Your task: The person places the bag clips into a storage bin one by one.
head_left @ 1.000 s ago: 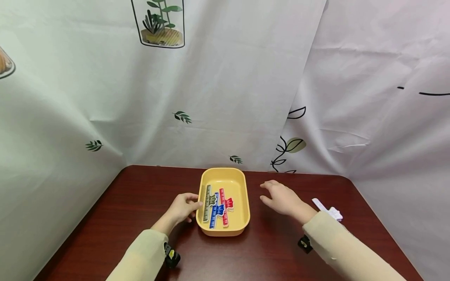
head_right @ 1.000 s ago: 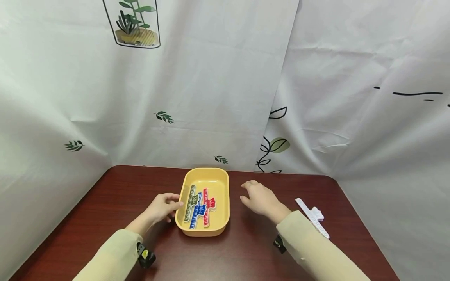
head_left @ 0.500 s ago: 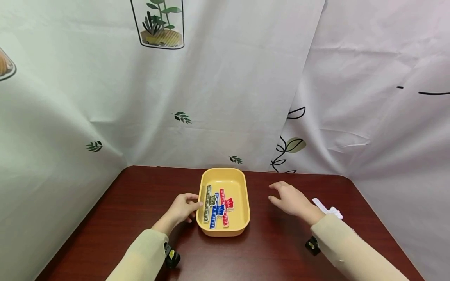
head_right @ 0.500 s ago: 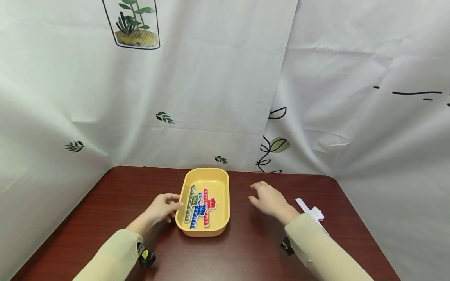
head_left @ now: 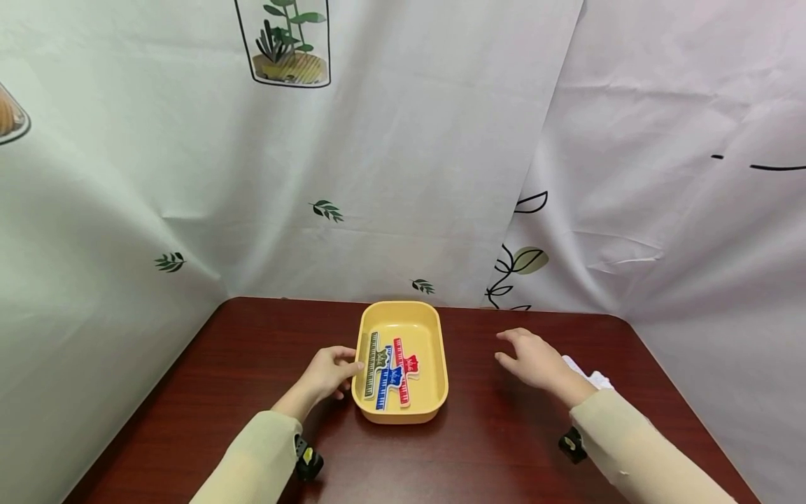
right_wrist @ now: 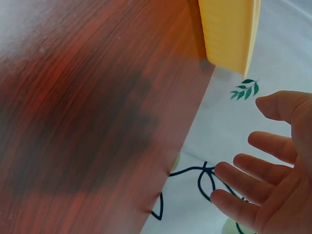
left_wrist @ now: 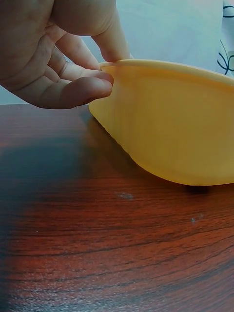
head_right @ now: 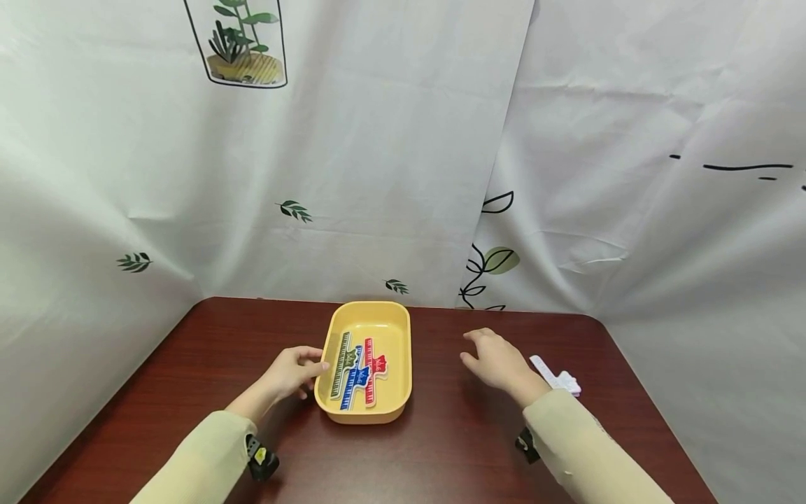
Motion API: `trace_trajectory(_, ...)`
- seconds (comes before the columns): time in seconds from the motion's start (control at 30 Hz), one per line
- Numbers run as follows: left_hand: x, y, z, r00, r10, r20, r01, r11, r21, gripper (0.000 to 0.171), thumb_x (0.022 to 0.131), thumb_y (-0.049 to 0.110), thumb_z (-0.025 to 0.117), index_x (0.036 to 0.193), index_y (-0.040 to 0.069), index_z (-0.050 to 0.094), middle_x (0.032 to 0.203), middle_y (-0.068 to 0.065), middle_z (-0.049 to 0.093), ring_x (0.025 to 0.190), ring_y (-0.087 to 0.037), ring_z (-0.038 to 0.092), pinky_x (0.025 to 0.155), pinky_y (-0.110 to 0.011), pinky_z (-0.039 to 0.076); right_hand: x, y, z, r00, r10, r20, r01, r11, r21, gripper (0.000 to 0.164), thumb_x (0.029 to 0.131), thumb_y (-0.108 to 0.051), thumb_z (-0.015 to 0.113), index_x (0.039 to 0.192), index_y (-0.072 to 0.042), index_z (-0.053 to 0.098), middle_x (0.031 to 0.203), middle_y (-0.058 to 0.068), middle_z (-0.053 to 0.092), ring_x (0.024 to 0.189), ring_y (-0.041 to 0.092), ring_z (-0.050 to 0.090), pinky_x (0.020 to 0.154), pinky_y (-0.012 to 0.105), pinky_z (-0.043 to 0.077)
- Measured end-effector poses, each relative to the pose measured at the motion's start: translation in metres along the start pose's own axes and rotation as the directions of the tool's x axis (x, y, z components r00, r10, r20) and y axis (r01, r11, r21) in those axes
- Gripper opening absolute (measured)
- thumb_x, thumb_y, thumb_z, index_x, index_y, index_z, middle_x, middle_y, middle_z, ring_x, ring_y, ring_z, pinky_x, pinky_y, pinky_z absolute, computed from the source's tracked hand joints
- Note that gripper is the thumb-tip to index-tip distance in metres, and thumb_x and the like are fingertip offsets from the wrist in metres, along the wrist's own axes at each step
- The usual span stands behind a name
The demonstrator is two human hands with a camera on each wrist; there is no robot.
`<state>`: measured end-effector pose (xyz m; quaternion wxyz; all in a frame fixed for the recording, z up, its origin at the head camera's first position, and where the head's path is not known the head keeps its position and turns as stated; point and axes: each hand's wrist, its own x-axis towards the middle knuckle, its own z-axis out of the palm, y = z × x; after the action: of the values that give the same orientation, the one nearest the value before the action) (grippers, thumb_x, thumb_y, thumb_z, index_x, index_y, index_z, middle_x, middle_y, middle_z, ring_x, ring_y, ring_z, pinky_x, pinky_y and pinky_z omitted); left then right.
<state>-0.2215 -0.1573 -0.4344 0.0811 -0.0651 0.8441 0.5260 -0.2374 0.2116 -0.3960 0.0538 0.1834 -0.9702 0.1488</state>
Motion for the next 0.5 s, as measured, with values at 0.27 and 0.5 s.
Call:
trace_trajectory(0.27, -0.001, 0.000, -0.001, 1.000, -0.003, 0.005, 0.003, 1.000, 0.001, 0.038, 0.088, 0.015, 0.065, 0.121, -0.002, 0.057, 0.080, -0.010, 0.059, 0.055, -0.017, 0.052, 0.043, -0.027, 0.048, -0.006, 0.012, -0.001, 1.000, 0.031, -0.006, -0.031, 1.000, -0.002, 0.041, 0.088, -0.024, 0.063, 0.120, 0.000, 0.060, 0.123, 0.021, 0.059, 0.117, 0.036, 0.055, 0.095, 0.052, 0.046)
trace_trajectory(0.5, -0.001, 0.001, 0.000, 1.000, 0.003, 0.001, -0.003, 1.000, -0.005, 0.037, 0.088, 0.015, 0.065, 0.120, -0.002, 0.058, 0.079, -0.009, 0.059, 0.054, -0.017, 0.052, 0.043, -0.028, 0.048, -0.012, 0.019, -0.004, 0.998, 0.064, -0.006, -0.064, 0.998, -0.002, 0.040, 0.088, -0.024, 0.062, 0.120, 0.000, 0.060, 0.124, 0.023, 0.058, 0.115, 0.038, 0.055, 0.093, 0.054, 0.046)
